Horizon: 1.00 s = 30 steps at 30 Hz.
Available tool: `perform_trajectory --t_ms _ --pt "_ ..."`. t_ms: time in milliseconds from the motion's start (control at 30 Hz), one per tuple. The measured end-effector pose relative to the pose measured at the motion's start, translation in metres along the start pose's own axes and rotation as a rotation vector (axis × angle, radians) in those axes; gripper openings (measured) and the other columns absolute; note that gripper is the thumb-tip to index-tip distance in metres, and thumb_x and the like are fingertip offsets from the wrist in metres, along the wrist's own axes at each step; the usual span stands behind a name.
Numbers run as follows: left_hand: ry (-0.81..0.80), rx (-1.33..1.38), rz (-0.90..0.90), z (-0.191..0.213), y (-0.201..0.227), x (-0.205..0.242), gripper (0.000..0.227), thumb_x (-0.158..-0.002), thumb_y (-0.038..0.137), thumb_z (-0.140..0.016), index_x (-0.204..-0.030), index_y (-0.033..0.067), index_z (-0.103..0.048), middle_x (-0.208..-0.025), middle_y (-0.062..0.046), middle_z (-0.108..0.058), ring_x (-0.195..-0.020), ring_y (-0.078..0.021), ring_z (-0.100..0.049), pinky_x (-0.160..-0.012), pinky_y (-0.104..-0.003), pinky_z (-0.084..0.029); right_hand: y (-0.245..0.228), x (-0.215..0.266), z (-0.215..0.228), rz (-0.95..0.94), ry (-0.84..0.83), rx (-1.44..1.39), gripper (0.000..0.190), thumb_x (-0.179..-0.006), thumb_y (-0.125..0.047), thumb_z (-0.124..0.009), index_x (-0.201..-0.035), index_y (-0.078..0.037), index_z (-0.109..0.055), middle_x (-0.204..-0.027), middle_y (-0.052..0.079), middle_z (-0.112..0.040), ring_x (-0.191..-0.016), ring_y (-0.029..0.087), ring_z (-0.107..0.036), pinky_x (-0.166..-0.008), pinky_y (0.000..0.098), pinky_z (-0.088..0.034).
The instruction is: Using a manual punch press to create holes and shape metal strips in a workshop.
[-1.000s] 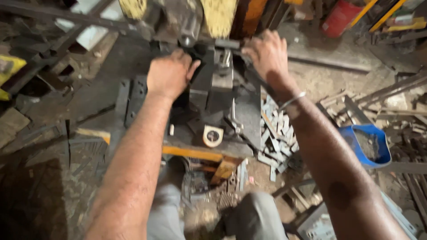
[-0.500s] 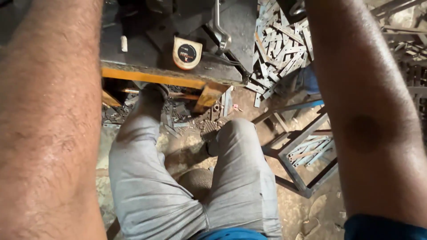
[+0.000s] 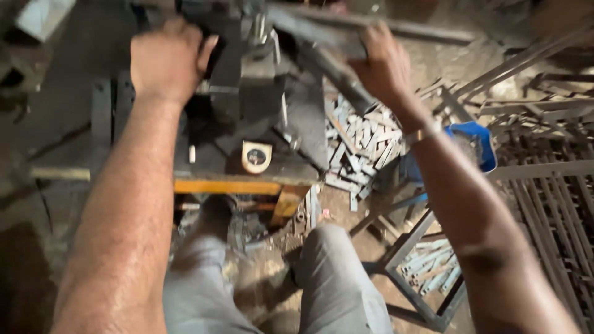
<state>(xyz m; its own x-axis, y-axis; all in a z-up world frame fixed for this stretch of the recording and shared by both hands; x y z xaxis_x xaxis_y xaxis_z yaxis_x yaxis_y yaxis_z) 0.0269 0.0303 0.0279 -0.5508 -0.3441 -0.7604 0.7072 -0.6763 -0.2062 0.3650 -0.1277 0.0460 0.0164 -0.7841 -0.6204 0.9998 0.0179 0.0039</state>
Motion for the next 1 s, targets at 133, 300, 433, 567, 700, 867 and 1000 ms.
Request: perform_trajectory --t_ms 133,300,433,567,700,867,1000 --pt "-0.065 0.085 0.052 -0.004 -0.001 0.002 0.043 -0.113 0.047 -0.062 -0.087 0.0136 -0.071 -0.096 -0.006 -0.069 -0.077 -0.0303 -0.07 -0.064 -0.044 -0.054 -0.008 0.097 0.067 -0.325 0.037 0.042 0.014 -0.102 -0.028 -0.07 -0.103 -0.014 -0.07 -0.107 0.012 -0.064 -0.092 0.038 -0.065 -0.076 0.0509 -0.05" --pt "-0.094 0.026 0.023 -0.016 -0.007 0.007 0.051 -0.119 0.05 -0.058 -0.086 0.0139 -0.071 -0.092 -0.005 -0.069 -0.077 -0.0278 -0.07 -0.065 -0.043 -0.055 -0.043 0.214 0.145 -0.551 0.091 0.059 0.029 -0.083 -0.026 -0.084 -0.104 -0.011 -0.07 -0.1 0.012 -0.063 -0.085 0.036 -0.065 -0.069 0.0464 -0.05" --pt "-0.134 -0.101 0.0 -0.021 -0.007 0.014 0.048 -0.114 0.049 -0.048 -0.087 0.0157 -0.07 -0.095 -0.003 -0.069 -0.076 -0.0238 -0.07 -0.063 -0.039 -0.054 -0.069 0.282 0.182 -0.639 0.123 -0.067 0.03 -0.082 -0.014 -0.08 -0.11 -0.01 -0.071 -0.098 0.008 -0.066 -0.08 0.027 -0.069 -0.07 0.0373 -0.054" --pt "-0.115 -0.095 0.0 -0.009 -0.005 0.009 0.054 -0.123 0.052 -0.056 -0.087 0.0142 -0.071 -0.095 -0.004 -0.07 -0.075 -0.0264 -0.07 -0.065 -0.042 -0.055 -0.082 0.318 0.203 -0.679 0.155 -0.107 0.032 -0.078 -0.01 -0.082 -0.108 -0.008 -0.071 -0.101 0.009 -0.067 -0.083 0.026 -0.07 -0.071 0.0352 -0.055" --pt "-0.122 -0.13 -0.029 -0.056 -0.029 0.025 0.051 -0.117 0.051 -0.053 -0.088 0.0126 -0.069 -0.095 -0.007 -0.07 -0.079 -0.0272 -0.07 -0.069 -0.041 -0.055 -0.087 0.335 0.218 -0.706 0.184 -0.134 0.033 -0.077 -0.01 -0.085 -0.107 -0.007 -0.071 -0.1 0.009 -0.068 -0.083 0.024 -0.071 -0.072 0.0327 -0.056" --pt "-0.04 0.03 -0.084 -0.128 -0.063 0.048 0.042 -0.112 0.039 -0.053 -0.086 0.0082 -0.063 -0.094 -0.011 -0.064 -0.088 -0.0283 -0.064 -0.082 -0.04 -0.055 -0.088 0.346 0.237 -0.73 0.231 -0.152 0.035 -0.075 -0.007 -0.086 -0.107 -0.005 -0.071 -0.099 0.01 -0.067 -0.081 0.023 -0.069 -0.07 0.0311 -0.055" --pt "-0.089 0.211 0.025 -0.191 -0.091 0.064 0.037 -0.11 0.032 -0.059 -0.085 0.0043 -0.061 -0.087 -0.012 -0.061 -0.079 -0.0288 -0.059 -0.074 -0.038 -0.047 -0.09 0.355 0.248 -0.71 0.268 -0.17 0.035 -0.078 -0.006 -0.084 -0.11 -0.003 -0.07 -0.098 0.011 -0.066 -0.084 0.023 -0.07 -0.072 0.0319 -0.055"
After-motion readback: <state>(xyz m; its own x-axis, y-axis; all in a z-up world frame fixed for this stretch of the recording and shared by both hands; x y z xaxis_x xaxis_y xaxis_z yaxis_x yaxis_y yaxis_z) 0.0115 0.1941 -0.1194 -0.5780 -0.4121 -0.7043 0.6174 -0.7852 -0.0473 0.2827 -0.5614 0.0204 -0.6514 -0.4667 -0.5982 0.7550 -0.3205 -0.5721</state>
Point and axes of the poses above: each hand's wrist, its own x-axis away from the middle knuckle, its own z-axis out of the back of the hand, y = z × x, the point moved 6 cm from there along -x, towards the middle knuckle
